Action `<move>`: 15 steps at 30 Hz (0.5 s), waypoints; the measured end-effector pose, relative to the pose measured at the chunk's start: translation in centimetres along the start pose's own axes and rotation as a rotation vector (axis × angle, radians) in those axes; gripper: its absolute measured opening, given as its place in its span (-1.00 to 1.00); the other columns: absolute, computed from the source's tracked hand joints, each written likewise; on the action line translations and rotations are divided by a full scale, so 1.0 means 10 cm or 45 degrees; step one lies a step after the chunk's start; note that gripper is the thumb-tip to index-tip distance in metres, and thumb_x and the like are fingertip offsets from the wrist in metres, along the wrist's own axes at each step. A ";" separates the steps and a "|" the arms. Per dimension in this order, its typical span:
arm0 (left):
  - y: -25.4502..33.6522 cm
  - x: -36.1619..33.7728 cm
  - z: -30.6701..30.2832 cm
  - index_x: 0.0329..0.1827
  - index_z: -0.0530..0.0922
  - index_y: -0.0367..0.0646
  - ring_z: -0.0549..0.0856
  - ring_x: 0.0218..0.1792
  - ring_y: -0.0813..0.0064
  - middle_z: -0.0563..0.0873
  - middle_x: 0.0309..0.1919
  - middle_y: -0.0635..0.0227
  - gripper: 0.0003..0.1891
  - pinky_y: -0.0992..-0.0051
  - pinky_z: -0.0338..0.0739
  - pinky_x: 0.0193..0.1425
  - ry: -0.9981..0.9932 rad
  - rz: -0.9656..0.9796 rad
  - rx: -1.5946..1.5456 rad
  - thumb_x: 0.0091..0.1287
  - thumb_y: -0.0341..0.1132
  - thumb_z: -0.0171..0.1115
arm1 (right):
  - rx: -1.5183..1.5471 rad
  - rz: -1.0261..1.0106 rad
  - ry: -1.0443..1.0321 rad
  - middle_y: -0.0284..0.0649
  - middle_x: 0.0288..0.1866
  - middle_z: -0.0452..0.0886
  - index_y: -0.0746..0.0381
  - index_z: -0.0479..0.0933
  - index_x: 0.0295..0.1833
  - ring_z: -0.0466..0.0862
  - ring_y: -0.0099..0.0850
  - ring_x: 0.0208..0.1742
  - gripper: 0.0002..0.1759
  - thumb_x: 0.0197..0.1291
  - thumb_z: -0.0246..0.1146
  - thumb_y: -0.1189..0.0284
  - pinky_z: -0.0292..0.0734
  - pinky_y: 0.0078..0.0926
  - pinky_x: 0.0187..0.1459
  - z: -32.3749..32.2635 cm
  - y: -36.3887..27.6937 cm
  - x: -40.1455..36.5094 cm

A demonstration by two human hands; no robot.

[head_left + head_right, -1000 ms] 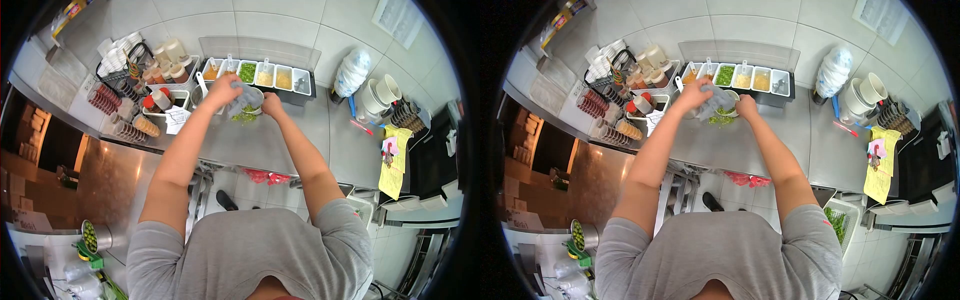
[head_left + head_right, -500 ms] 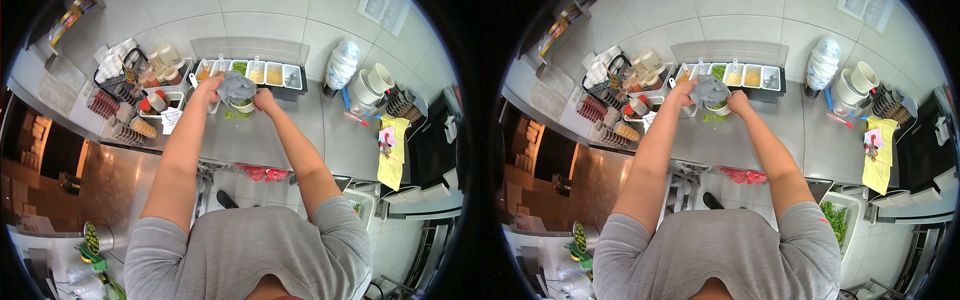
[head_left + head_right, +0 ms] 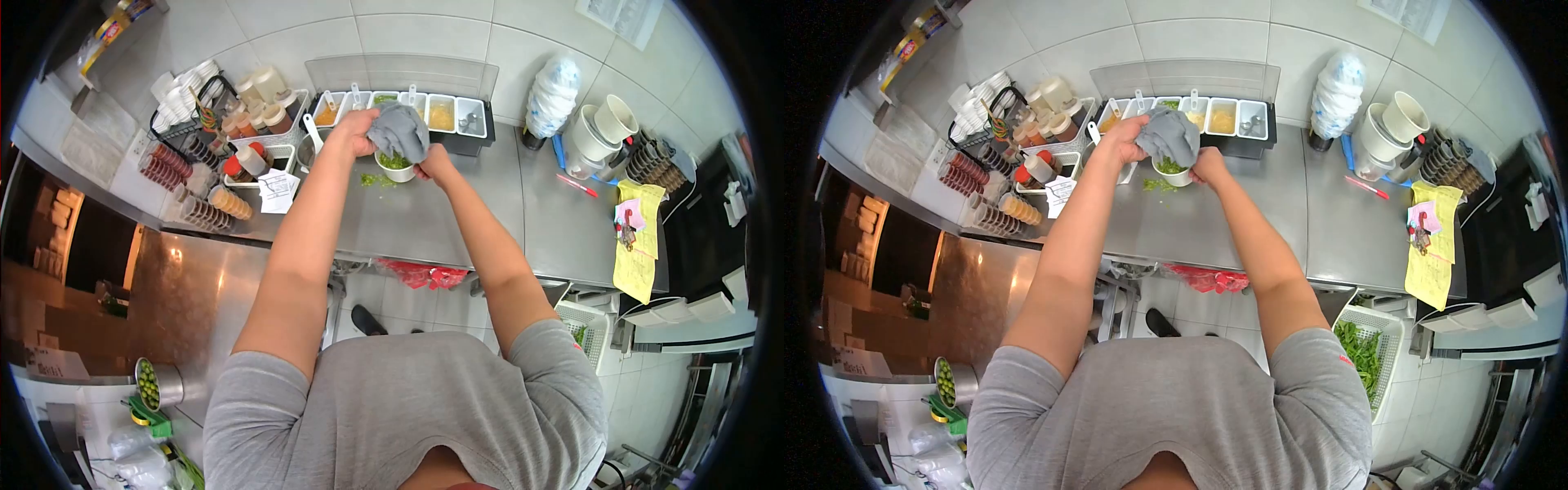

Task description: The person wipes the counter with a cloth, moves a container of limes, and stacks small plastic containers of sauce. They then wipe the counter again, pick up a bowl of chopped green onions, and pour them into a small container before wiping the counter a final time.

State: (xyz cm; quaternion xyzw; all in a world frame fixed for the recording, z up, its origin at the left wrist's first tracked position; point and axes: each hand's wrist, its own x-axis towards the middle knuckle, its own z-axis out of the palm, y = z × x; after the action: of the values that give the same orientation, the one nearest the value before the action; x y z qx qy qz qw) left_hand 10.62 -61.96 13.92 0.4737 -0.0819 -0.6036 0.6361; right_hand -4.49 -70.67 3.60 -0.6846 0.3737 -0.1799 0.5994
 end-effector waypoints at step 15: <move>-0.68 -0.71 0.51 0.22 0.33 -0.35 0.45 0.20 0.23 0.47 0.17 0.07 -0.22 0.26 0.41 0.18 0.081 0.848 1.581 0.13 0.12 0.29 | 0.434 -0.003 -0.117 -0.31 -0.68 0.47 0.32 0.51 -0.34 0.42 -0.56 -0.73 -0.83 0.17 0.04 0.47 0.28 -0.61 -0.69 0.11 0.29 -1.14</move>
State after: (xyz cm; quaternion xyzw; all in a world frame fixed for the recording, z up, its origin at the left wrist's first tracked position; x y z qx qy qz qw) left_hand 0.71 -57.36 15.22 0.7162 -0.5333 -0.2043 0.4010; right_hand -12.09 -61.66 2.94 -0.5811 0.3091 -0.2097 0.7231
